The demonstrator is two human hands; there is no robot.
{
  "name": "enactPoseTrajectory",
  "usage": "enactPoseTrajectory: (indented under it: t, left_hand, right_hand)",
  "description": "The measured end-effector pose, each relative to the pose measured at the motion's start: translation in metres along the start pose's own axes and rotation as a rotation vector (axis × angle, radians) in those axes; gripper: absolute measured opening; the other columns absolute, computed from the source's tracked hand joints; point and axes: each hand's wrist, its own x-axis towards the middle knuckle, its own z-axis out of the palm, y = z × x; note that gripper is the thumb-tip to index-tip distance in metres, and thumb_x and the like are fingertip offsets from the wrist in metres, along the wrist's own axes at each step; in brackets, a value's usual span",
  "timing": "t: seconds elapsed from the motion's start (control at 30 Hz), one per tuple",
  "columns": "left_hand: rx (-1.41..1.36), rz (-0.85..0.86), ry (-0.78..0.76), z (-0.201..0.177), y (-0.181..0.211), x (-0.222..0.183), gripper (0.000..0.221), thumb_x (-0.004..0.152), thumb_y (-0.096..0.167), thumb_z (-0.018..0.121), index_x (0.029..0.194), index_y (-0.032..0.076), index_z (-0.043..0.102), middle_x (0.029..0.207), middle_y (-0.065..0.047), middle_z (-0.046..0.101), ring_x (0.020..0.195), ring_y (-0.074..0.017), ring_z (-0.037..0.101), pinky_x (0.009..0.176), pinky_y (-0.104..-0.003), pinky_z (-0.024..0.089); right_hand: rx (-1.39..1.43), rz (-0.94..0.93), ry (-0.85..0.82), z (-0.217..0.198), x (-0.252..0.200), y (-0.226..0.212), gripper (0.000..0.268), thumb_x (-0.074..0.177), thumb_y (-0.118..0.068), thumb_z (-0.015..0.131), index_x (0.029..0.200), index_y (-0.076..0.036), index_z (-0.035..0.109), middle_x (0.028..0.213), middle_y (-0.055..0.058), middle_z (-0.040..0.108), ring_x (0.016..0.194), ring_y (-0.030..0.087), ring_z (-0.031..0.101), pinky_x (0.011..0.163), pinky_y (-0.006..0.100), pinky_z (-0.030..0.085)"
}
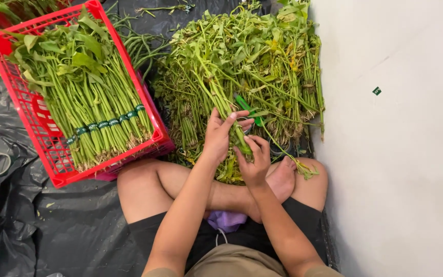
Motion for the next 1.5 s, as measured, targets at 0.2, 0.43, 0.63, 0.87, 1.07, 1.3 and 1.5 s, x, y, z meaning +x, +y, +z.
enactPoseTrajectory:
  t: [0.2,0.43,0.63,0.87,1.07,1.3,1.5]
  left_hand:
    - [-0.076,0.057,-0.001,0.014,0.021,-0.004,0.042,0.106,0.000,0.050,0.141,0.006,0.028,0.123,-0.033,0.064,0.109,-0.0522,0.067,0.094,-0.063,0.058]
    - [-0.143,0.166,-0.072,0.012,0.011,-0.002,0.051,0.107,-0.002,0.046,0.146,0.017,0.018,0.121,-0.023,0.065,0.116,-0.0464,0.067,0.106,-0.064,0.052]
    - [-0.126,0.184,-0.055,0.026,0.013,-0.010,0.051,0.107,-0.001,0.045,0.144,0.022,0.018,0.120,-0.021,0.065,0.113,-0.0449,0.068,0.104,-0.061,0.054]
    - [-0.082,0.238,-0.049,0.025,0.021,-0.008,0.057,0.107,0.000,0.044,0.152,0.023,0.016,0.119,-0.020,0.065,0.111,-0.0415,0.070,0.102,-0.057,0.058]
    - [0.094,0.311,-0.088,0.025,0.035,-0.004,0.066,0.109,0.003,0.042,0.157,0.023,0.001,0.117,-0.018,0.066,0.106,-0.0359,0.072,0.098,-0.053,0.060]
    - [0.209,0.380,-0.187,0.021,0.047,0.000,0.063,0.111,0.004,0.035,0.158,0.012,-0.007,0.121,-0.019,0.063,0.105,-0.0327,0.072,0.094,-0.051,0.063]
    - [0.235,0.404,-0.164,0.027,0.051,-0.007,0.057,0.111,0.004,0.033,0.156,0.008,-0.003,0.120,-0.018,0.062,0.103,-0.0311,0.072,0.092,-0.050,0.062]
  right_hand:
    - [0.297,0.304,0.071,0.007,-0.010,0.012,0.041,0.092,-0.003,0.078,0.128,-0.003,0.060,0.110,0.019,0.069,0.097,0.036,0.072,0.080,0.052,0.062]
    - [1.285,0.597,0.087,0.013,0.004,0.010,0.074,0.088,0.001,0.076,0.149,-0.005,0.033,0.129,0.022,0.062,0.107,0.031,0.070,0.085,0.039,0.066]
    - [1.146,0.845,0.282,0.019,0.008,0.017,0.055,0.090,0.006,0.071,0.139,-0.008,0.050,0.116,0.017,0.067,0.085,0.029,0.075,0.072,0.033,0.067]
    - [1.090,0.910,0.247,0.025,-0.006,0.037,0.057,0.084,0.011,0.076,0.135,-0.005,0.056,0.110,0.021,0.071,0.078,0.035,0.077,0.065,0.040,0.067]
    - [1.080,0.946,0.060,0.022,-0.012,0.041,0.048,0.081,0.013,0.077,0.125,0.005,0.061,0.103,0.023,0.072,0.076,0.032,0.076,0.063,0.035,0.063]
    - [0.937,0.850,-0.109,0.011,-0.011,0.030,0.046,0.091,0.011,0.069,0.129,0.010,0.045,0.107,0.027,0.067,0.087,0.034,0.075,0.069,0.038,0.061]
    - [0.668,0.720,-0.186,0.011,-0.018,0.044,0.034,0.090,0.014,0.068,0.123,0.012,0.060,0.104,0.029,0.068,0.090,0.036,0.075,0.072,0.039,0.062]
